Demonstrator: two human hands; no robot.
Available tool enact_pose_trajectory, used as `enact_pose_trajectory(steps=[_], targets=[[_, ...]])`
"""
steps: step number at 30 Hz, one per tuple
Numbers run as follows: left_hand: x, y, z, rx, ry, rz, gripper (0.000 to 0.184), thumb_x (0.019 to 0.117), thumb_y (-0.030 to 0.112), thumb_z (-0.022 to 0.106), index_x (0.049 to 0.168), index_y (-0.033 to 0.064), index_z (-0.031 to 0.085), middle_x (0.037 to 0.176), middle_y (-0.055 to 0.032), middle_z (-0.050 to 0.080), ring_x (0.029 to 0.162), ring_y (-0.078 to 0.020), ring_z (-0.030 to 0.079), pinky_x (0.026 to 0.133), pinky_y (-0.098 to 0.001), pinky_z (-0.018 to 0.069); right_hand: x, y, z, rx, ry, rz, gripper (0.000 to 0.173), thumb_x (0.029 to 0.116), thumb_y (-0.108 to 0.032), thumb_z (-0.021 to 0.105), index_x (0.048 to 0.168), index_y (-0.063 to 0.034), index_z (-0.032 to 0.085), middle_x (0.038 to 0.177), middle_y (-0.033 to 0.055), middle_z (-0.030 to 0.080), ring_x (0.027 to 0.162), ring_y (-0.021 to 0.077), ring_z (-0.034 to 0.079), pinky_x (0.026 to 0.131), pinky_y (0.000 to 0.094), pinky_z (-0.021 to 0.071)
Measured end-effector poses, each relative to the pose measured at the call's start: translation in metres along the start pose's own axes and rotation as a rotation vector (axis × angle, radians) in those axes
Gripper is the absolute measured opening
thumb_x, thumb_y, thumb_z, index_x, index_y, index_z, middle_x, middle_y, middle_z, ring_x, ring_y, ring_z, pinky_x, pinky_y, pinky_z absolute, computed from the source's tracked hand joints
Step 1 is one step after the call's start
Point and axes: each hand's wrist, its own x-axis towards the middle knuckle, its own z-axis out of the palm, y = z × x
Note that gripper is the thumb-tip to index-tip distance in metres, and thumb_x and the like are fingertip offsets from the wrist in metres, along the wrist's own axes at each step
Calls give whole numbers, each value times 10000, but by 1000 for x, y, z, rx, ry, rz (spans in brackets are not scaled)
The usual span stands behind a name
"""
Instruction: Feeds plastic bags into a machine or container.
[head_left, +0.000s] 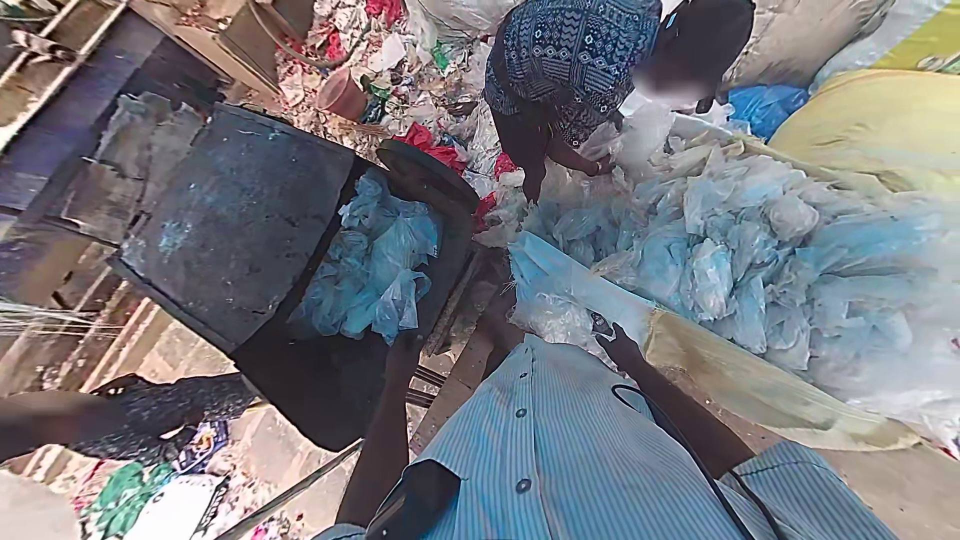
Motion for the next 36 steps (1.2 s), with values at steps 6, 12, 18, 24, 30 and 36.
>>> enact_pose_trajectory(steps=[6, 12, 18, 24, 30, 36], targets=[[-5, 2, -1, -14, 14, 6, 450, 1077, 354, 523, 1409, 55, 579, 1366, -213, 626, 1301, -362, 585, 1113, -587, 426, -5, -18, -15, 654, 56, 176, 780, 1073, -493, 488, 1651, -145, 96, 1497, 311, 453, 1249, 469, 579, 920, 628, 528], [-11, 7, -1, -55, 70, -32, 506, 1046, 379, 585, 1417, 35, 565, 1396, -247, 594, 1333, -394, 551, 1125, -595, 407, 10, -33, -57, 1265, 163, 179, 796, 1040, -656, 374, 1623, -148, 186, 1650, 227, 264, 1419, 449, 431, 1010, 630, 490], [-21, 21, -17, -204, 275, -31, 648, 997, 326, 671, 1494, -27, 451, 1441, -286, 540, 1346, -399, 538, 1141, -552, 414, 12, -68, -118, 1453, 148, 16, 911, 970, -797, 284, 1638, -229, 35, 1679, 219, 190, 1416, 483, 429, 968, 678, 509], [-58, 42, -77, -613, 594, -6, 714, 1051, 287, 577, 1589, -40, 240, 1595, -286, 359, 1441, -357, 450, 1177, -476, 403, -44, -238, -122, 1107, 131, -525, 726, 1072, -594, 358, 1650, -261, 73, 1671, 134, 273, 1411, 373, 487, 994, 589, 543], [-96, 34, -153, -890, 1104, 6, 630, 1069, 294, 435, 1612, 37, 246, 1679, -196, 224, 1474, -325, 383, 1048, -546, 486, -130, -369, -72, -260, 516, -1055, 497, 955, -108, 676, 1395, 75, 534, 1493, 289, 480, 1457, 390, 400, 1219, 530, 300], [-70, 58, -167, -370, 1132, 244, 1015, 870, 544, 717, 1631, 75, 237, 1714, -167, 147, 1582, -322, 162, 1258, -565, 202, -41, -416, 66, -879, 405, -1517, 1326, 558, -852, 747, 1637, -226, 299, 1714, 246, 14, 1591, 415, -21, 1198, 749, -40]])
